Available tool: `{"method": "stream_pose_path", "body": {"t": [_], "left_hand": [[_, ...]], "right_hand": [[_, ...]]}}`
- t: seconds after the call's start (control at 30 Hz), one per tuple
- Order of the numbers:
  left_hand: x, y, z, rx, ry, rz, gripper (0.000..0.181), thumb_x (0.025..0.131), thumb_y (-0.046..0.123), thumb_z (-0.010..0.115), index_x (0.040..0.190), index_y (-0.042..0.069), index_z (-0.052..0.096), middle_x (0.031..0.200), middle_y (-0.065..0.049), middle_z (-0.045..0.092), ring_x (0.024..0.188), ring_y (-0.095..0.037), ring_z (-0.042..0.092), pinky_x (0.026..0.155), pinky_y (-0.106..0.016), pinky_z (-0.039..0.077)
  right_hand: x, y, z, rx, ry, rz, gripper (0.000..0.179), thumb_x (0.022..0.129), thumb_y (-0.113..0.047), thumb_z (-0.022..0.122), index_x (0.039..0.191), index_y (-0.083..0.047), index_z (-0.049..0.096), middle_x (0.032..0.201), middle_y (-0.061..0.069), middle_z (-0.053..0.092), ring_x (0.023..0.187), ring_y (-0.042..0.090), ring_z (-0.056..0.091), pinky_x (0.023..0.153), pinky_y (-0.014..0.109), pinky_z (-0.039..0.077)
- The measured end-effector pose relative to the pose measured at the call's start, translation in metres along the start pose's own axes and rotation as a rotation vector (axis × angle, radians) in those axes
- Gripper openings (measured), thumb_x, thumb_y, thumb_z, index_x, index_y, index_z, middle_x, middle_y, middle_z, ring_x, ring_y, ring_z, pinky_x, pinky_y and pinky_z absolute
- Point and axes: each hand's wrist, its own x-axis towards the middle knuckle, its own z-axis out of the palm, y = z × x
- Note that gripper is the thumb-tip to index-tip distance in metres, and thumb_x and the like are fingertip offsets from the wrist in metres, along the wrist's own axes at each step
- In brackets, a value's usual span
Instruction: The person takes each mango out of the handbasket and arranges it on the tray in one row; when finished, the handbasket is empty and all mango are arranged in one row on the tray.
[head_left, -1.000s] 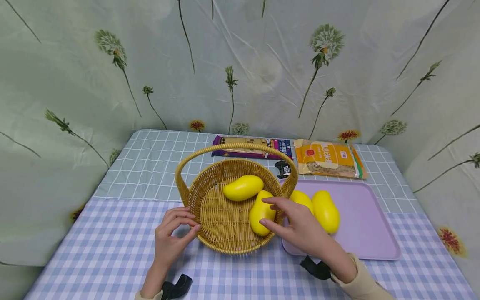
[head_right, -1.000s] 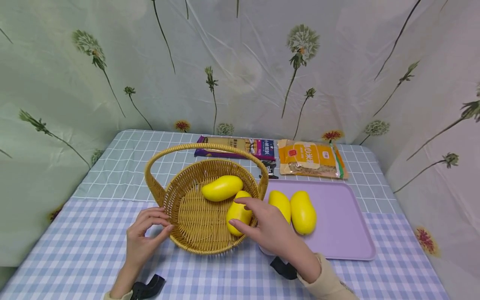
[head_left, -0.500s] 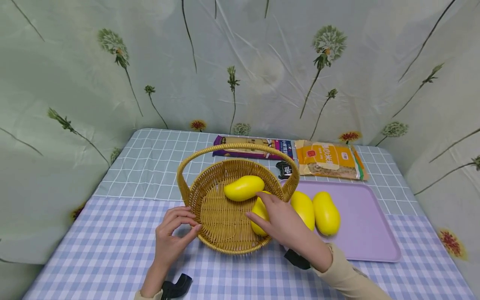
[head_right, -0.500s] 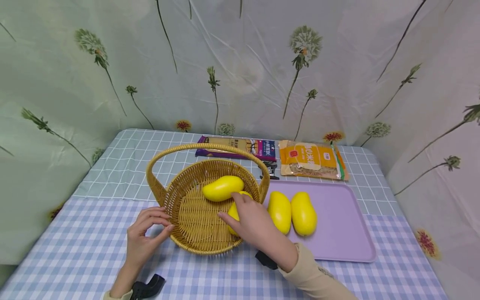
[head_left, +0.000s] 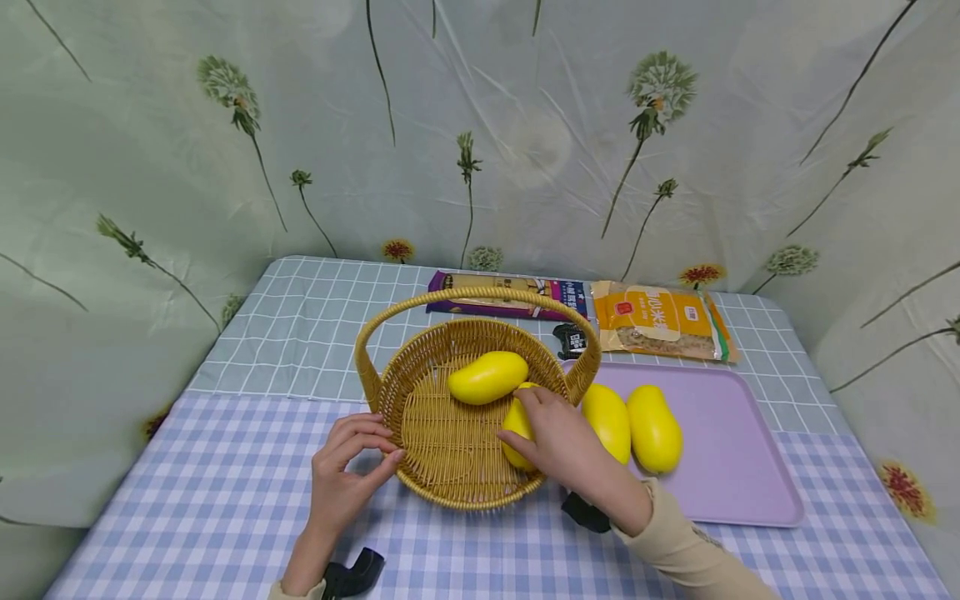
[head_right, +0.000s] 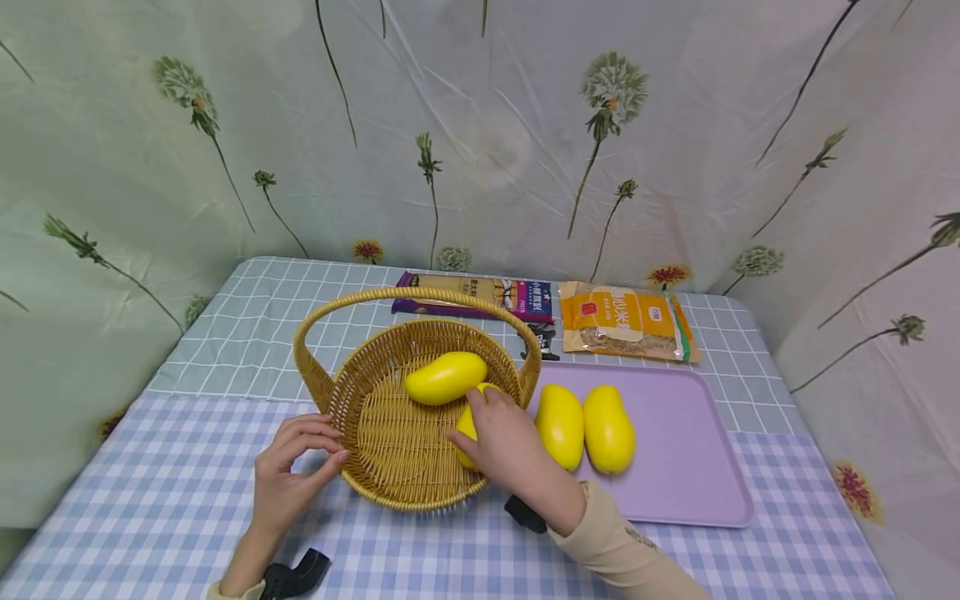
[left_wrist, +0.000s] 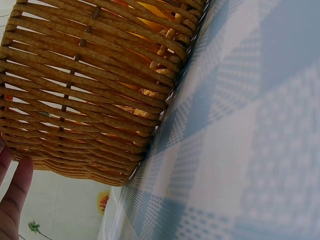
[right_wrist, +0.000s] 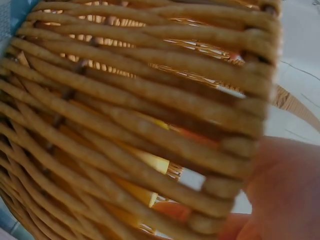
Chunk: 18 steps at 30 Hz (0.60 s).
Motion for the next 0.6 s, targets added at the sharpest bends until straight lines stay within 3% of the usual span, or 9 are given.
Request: {"method": "stream_pose_path", "body": {"t": [0.33,0.6], "left_hand": [[0.0009,0.0025,0.0007,0.003,-0.002,-0.001,0.014,0.076,0.008,0.079,0.073,0.004,0.066,0.083,-0.014,0.064,0.091,-0.033,0.056,0.090,-0.030,0.044],[0.0004,0.0023,0.0002,0.003,-0.002,-0.005,0.013,0.076,0.008,0.079,0.073,0.004,0.066,0.083,-0.015,0.064,0.092,-0.033,0.056,0.091,-0.030,0.044]], "right_hand": [[0.0019,0.0051,0.0070,0.005,0.025,-0.007,0.050,0.082,-0.028,0.075,0.115,0.005,0.057,0.113,0.022,0.056,0.097,0.033,0.058,0.083,0.046,0.051],[0.0042,0.0070,0.0091,0.000,0.004,0.017,0.051,0.083,-0.032,0.073,0.118,0.001,0.055,0.107,0.020,0.058,0.084,0.028,0.058,0.072,0.042,0.052]]}}
